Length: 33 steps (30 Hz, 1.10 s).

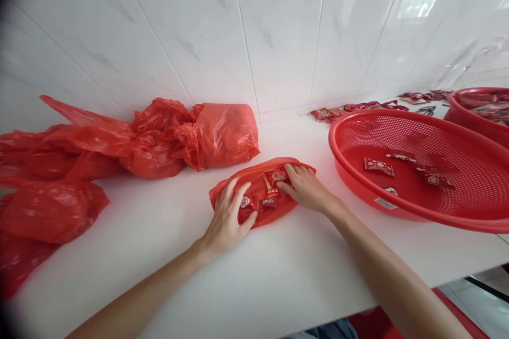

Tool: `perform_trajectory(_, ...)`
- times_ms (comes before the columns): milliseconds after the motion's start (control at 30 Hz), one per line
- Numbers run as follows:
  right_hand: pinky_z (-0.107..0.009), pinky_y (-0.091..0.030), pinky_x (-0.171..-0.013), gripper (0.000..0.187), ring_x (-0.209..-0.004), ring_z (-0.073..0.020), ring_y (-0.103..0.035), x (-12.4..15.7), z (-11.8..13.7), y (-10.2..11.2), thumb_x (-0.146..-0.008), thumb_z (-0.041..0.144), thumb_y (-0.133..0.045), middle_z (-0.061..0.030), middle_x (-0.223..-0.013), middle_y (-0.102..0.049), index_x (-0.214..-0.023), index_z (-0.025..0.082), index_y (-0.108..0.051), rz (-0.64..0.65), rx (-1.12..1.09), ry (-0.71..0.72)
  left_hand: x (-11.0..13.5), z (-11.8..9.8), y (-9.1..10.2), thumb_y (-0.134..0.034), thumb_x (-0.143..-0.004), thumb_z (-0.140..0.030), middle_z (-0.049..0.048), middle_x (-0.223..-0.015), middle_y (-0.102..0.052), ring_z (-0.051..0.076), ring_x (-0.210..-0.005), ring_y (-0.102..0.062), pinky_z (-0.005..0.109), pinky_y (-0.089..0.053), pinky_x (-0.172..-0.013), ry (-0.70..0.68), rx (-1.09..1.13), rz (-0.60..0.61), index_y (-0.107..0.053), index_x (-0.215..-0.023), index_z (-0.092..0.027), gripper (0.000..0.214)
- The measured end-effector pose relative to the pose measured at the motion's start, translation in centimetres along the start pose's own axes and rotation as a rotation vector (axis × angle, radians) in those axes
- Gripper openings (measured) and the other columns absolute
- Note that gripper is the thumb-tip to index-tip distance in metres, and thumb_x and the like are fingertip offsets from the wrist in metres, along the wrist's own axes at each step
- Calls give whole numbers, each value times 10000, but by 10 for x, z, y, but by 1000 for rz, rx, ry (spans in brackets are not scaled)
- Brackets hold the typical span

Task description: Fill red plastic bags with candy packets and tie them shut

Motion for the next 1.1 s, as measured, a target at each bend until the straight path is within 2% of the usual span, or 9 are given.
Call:
perform_trajectory(133,-455,-473,-878,232,-987,-326,-624,-5,-3,-1,-960,416,-510,-178,-1065,-679,-1006,193,-550,-111,2,17,1,0,-1,-613,-887,-224,249,-1553,-359,399,-1465,-367,595,-382,-1131,-4,17,-6,-401,-1447,-180,600)
perform_trajectory(267,-460,-482,-892,283,-1011,-339,-603,-7,-9,-6,-834,347,-656,-184,-1089,-639,-1048,165,-620,-125,1,8,1,1,-2,-608,-888,-219,243,-1555,-362,397,-1460,-375,597,-385,-1130,-2,30,-3,-408,-1451,-182,599)
perform_trajectory(467,-444,-488,-870,230,-969,-310,-603,-5,-2,4,-756,276,-683,-131,-1045,-642,-967,196,-636,-194,-56,64,2,3,-2,-625,-877,-212,219,-1571,-350,389,-1468,-363,604,-356,-1150,5,59,-12,-386,-1473,-208,642)
perform_trajectory(567,-396,-495,-810,223,-880,-261,-617,-1,10,16,-746,224,-659,-80,-957,-666,-954,208,-583,-234,-184,105,1,3,4,-635,-867,-206,211,-1576,-353,378,-1484,-340,606,-336,-1165,16,129,-45,-333,-1506,-212,707)
perform_trajectory(667,-333,-507,-724,206,-773,-202,-615,6,29,27,-783,220,-646,-31,-871,-655,-970,215,-561,-232,-401,156,-1,3,16,-677,-862,-281,189,-1550,-412,360,-1456,-387,579,-355,-1164,55,332,-103,-336,-1507,-220,732)
perform_trajectory(733,-309,-515,-699,206,-740,-179,-611,11,44,29,-802,219,-661,-14,-846,-650,-991,216,-579,-183,-512,197,-4,5,20,-671,-885,-356,155,-1416,-557,318,-1320,-544,519,-444,-1102,124,556,-110,-394,-1474,-230,662)
perform_trajectory(833,-312,-537,-719,280,-750,-170,-609,18,60,27,-824,239,-701,-34,-923,-676,-1090,211,-618,-112,-616,242,-7,6,21,-609,-934,-422,57,-1005,-694,213,-929,-688,371,-562,-874,241,880,-89,-503,-1398,-237,511)
perform_trajectory(967,-342,-569,-781,409,-854,-200,-657,20,65,20,-841,333,-758,-72,-1042,-691,-1207,207,-628,-30,-826,245,-9,7,29,-674,-885,-423,-41,-687,-563,125,-620,-560,252,-521,-642,319,1022,-148,-647,-1243,-234,405)
perform_trajectory(1100,-318,-584,-788,450,-915,-200,-691,20,62,16,-806,321,-814,-73,-1082,-708,-1211,215,-649,63,-1099,224,-11,3,32,-713,-848,-420,-11,-700,-623,111,-603,-539,224,-485,-574,345,1063,-149,-748,-1040,-198,295)
Point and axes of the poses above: each hand's wrist, its own x-axis away from the middle knuckle, its own y-axis out of the back of the hand, z = x × y, the point moved 9 cm from there along -x, towards the middle knuckle
